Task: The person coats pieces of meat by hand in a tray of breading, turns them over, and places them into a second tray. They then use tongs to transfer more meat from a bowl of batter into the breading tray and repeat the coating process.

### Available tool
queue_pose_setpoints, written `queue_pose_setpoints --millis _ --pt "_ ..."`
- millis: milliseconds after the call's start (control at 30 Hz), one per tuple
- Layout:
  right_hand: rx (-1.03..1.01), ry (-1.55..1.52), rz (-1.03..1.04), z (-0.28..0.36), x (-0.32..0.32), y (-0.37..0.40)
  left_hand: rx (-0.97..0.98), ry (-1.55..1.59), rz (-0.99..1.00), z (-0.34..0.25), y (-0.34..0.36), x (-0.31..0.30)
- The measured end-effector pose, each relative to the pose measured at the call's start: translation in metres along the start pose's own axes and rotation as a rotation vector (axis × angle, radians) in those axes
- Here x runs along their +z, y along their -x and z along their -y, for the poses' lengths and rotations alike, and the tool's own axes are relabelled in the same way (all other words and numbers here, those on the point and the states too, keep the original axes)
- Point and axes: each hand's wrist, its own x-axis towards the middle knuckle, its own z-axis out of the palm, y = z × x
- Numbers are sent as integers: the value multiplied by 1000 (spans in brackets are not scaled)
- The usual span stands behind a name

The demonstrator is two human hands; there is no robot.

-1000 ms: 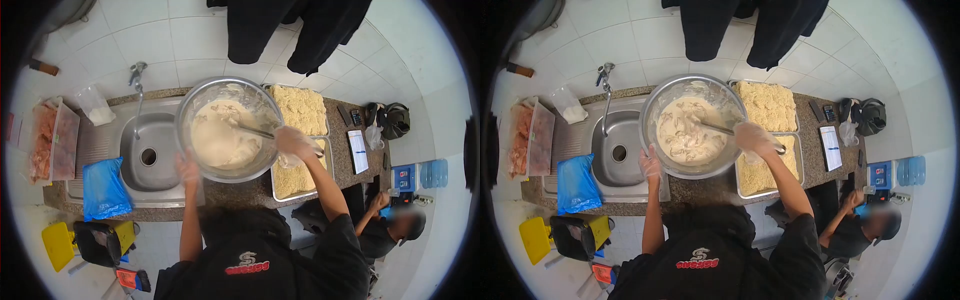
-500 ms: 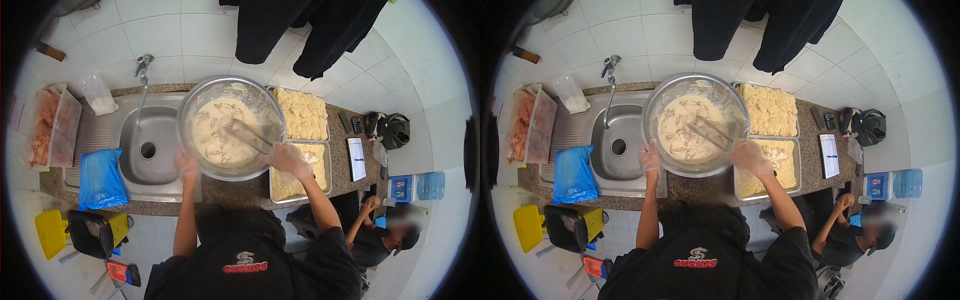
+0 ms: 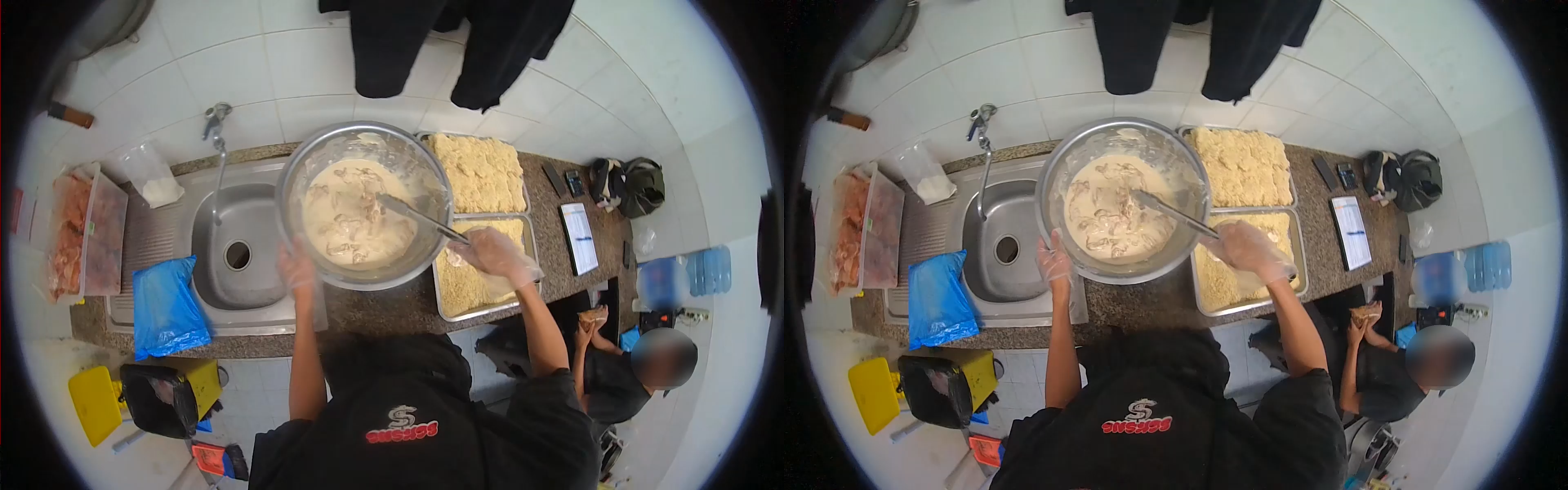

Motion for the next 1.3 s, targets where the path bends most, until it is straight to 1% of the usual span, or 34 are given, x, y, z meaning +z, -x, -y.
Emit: queue_pose_setpoints --millis 33,67,100,167,200,233,267,300,333,367,400,433,467,500,567,600,667,700,767,800,867,933,967,1000,1067,1100,1133,1167,1200,1233,1267,1300 --pt "37 -28 34 -6 -6 10 -44 38 53 0 -1 -3" --pt "7 -49 4 -19 -8 20 -88 76 105 -1 -3 -5" --pt "28 -57 3 -25 -16 31 -79 72 125 5 -6 -3" --pt "144 -190 25 -29 -40 61 -47 156 74 17 -8 6" --pt "175 -260 1 -34 -48 77 -38 149 103 10 -4 2" --pt "201 -269 -2 -40 -55 93 -52 123 117 -6 -1 -9" --pt "272 -255 18 -48 -63 107 -67 102 126 -16 2 -13" --pt "339 -238 38 -57 -68 120 -60 104 143 -16 3 -10" --pt "391 -272 15 -70 -65 133 -50 99 122 -12 2 -9" --pt "400 -270 11 -78 -65 146 -42 95 97 -9 1 -8" --pt "483 -175 -13 -83 -67 158 -39 99 102 -7 1 -5" --pt "565 -81 -38 -87 -69 167 -23 104 30 -5 2 -1" --pt "556 -87 -56 -90 -72 175 -7 106 -41 -3 3 1" --pt "563 -88 -59 -107 -63 185 -2 109 -35 -3 2 2" --pt "564 104 -174 -149 -32 202 10 224 3 -4 2 1" --pt "573 103 -175 -151 -27 203 13 224 11 -7 3 -1" --pt "609 285 -210 -153 -15 203 -76 184 118 -15 4 -8" --pt "616 282 -209 -158 -9 203 -72 181 124 -15 5 -9" --pt "526 288 -105 -169 4 198 -35 207 154 -17 6 -11" --pt "504 269 -139 -168 6 197 -32 207 155 -21 6 -10" --pt "506 242 -167 -169 4 194 -136 153 94 -25 11 -10" --pt "503 214 -198 -162 -6 183 -130 178 102 -22 12 -9" --pt "502 130 -200 -158 -11 176 -120 203 111 -21 10 -9" --pt "496 46 -201 -151 -15 168 -121 202 101 -16 5 -6" --pt "440 27 -183 -123 -27 147 -174 176 139 9 -6 2" --pt "395 8 -160 -108 -28 131 -194 175 96 28 -8 9" --pt "327 74 -132 -95 -25 113 -115 76 11 46 -13 19" --pt "232 92 -184 -85 -13 96 -33 -25 -65 53 -18 23" --pt "211 113 -135 -65 -13 78 -44 -28 -91 35 -14 12" --pt "196 135 -87 -45 -14 62 -82 45 7 -2 0 -3" --pt "181 137 -87 -31 -9 46 -116 120 110 -23 8 -13" --pt "128 114 -86 -20 1 27 -119 123 100 -22 9 -13"
